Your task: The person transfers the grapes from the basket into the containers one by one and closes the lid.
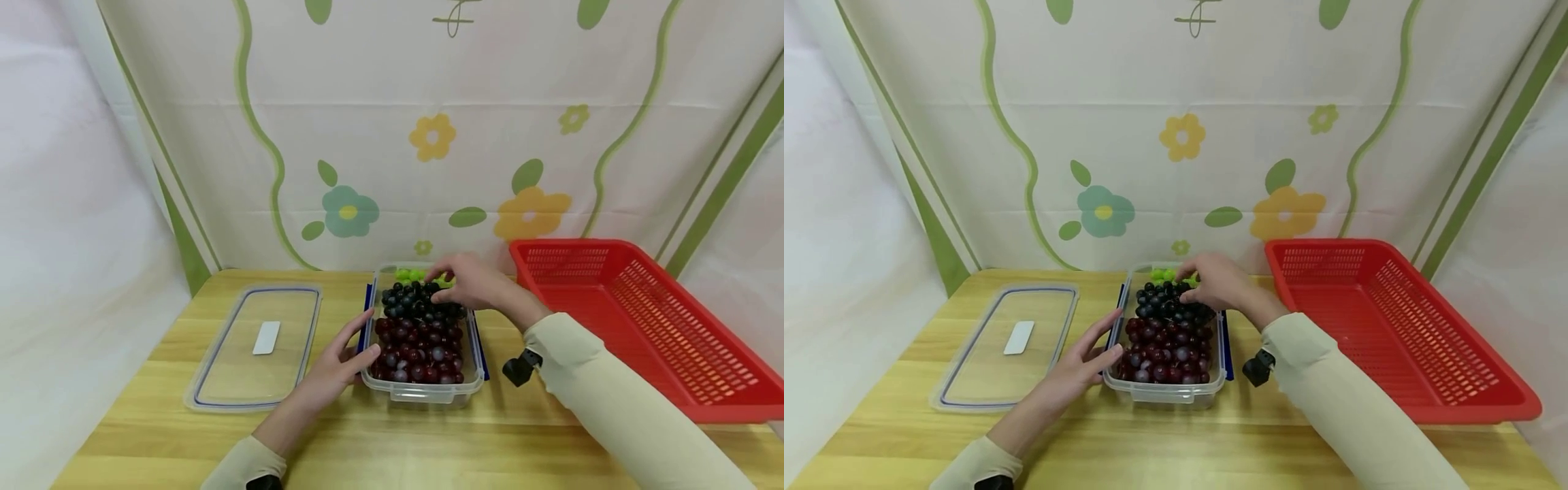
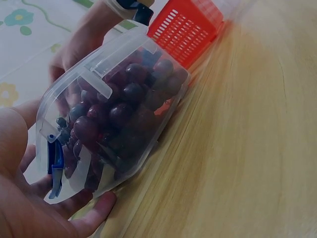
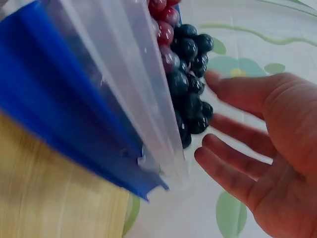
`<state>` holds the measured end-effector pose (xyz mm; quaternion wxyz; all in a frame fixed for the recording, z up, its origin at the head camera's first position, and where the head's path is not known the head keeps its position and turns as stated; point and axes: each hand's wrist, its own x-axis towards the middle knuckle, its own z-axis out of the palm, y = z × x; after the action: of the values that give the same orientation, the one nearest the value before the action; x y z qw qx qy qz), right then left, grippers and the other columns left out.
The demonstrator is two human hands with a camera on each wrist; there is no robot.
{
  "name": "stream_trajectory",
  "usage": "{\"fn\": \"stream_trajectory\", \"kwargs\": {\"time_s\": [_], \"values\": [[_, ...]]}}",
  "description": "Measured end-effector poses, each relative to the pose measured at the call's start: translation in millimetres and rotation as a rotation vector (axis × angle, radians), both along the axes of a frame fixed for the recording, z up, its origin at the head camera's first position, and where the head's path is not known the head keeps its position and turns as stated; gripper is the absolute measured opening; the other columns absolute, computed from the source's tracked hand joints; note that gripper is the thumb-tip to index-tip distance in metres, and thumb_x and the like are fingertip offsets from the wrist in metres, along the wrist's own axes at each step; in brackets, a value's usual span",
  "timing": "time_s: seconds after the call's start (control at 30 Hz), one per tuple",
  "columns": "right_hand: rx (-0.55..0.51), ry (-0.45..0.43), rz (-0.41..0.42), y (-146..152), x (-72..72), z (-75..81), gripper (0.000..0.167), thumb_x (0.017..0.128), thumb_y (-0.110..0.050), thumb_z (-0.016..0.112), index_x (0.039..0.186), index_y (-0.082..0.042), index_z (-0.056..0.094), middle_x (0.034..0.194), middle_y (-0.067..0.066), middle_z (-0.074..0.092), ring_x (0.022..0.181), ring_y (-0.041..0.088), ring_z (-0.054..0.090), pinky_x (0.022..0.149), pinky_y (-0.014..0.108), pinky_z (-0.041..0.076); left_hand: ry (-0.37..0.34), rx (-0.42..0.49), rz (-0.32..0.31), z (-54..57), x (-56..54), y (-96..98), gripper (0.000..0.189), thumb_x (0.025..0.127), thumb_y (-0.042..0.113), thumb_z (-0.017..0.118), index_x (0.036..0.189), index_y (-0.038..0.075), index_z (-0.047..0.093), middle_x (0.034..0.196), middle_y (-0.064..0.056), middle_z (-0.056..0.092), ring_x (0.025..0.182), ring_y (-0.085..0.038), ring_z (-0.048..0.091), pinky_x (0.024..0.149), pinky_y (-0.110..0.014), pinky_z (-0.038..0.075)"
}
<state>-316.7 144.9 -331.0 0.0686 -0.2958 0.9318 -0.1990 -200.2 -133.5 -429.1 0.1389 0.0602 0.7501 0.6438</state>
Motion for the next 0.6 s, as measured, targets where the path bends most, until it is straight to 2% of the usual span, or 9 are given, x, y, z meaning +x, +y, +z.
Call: {"fn": "stream_trajectory", "kwargs": {"time_s": [0.07,0.17,0.2,0.27,0.37,0.6], "values": [[-0.007,0.009,-0.01,5.6,1.0,-0.4,0.022,0.093,-0.024,0.084,0.113,-0.016,0.082,0.119,0.006,0.076,0.106,0.026,0.072,0.091,0.045,0.06,0.0,-0.002,-0.001,0.3,-0.6,0.6,0.067,0.108,0.034,0.064,0.164,0.048,0.031,0.179,0.004,0.017,0.126,-0.027,0.06,0.079,-0.034,0.052],[-0.006,0.048,0.031,9.3,1.4,-7.5,0.004,0.092,-0.02,0.085,0.095,-0.018,0.084,0.102,0.001,0.075,0.091,0.017,0.069,0.081,0.037,0.059,-0.001,0.002,-0.001,0.5,-0.8,0.4,0.067,0.108,0.034,0.064,0.164,0.048,0.031,0.179,0.003,0.017,0.12,-0.025,0.061,0.077,-0.034,0.051],[-0.003,0.069,0.044,9.6,1.6,-10.5,0.002,0.091,-0.02,0.085,0.091,-0.019,0.084,0.099,0.0,0.075,0.089,0.015,0.068,0.08,0.036,0.058,-0.001,0.0,-0.002,0.4,-0.8,0.5,0.067,0.107,0.034,0.065,0.164,0.048,0.031,0.178,0.003,0.018,0.119,-0.025,0.061,0.076,-0.033,0.051],[0.004,0.107,0.058,9.2,2.0,-16.0,0.007,0.091,-0.02,0.085,0.084,-0.02,0.083,0.094,-0.002,0.073,0.086,0.014,0.065,0.079,0.036,0.057,0.002,0.001,-0.003,0.1,-0.7,0.5,0.067,0.107,0.036,0.066,0.164,0.048,0.032,0.179,0.003,0.017,0.121,-0.024,0.061,0.076,-0.033,0.051],[0.003,0.124,0.055,8.3,1.8,-20.5,0.009,0.091,-0.019,0.085,0.082,-0.021,0.082,0.093,-0.003,0.073,0.086,0.014,0.065,0.079,0.037,0.057,0.004,0.005,-0.002,-0.2,0.0,0.4,0.066,0.107,0.036,0.066,0.163,0.049,0.033,0.179,0.002,0.017,0.123,-0.025,0.061,0.075,-0.033,0.051],[-0.011,0.101,0.052,8.2,0.5,-19.9,0.009,0.092,-0.021,0.084,0.083,-0.022,0.081,0.093,-0.004,0.074,0.089,0.016,0.066,0.082,0.039,0.058,0.005,0.016,0.003,-0.6,0.5,-0.2,0.065,0.107,0.035,0.065,0.162,0.051,0.034,0.179,0.003,0.016,0.142,-0.034,0.055,0.089,-0.038,0.057]]}}
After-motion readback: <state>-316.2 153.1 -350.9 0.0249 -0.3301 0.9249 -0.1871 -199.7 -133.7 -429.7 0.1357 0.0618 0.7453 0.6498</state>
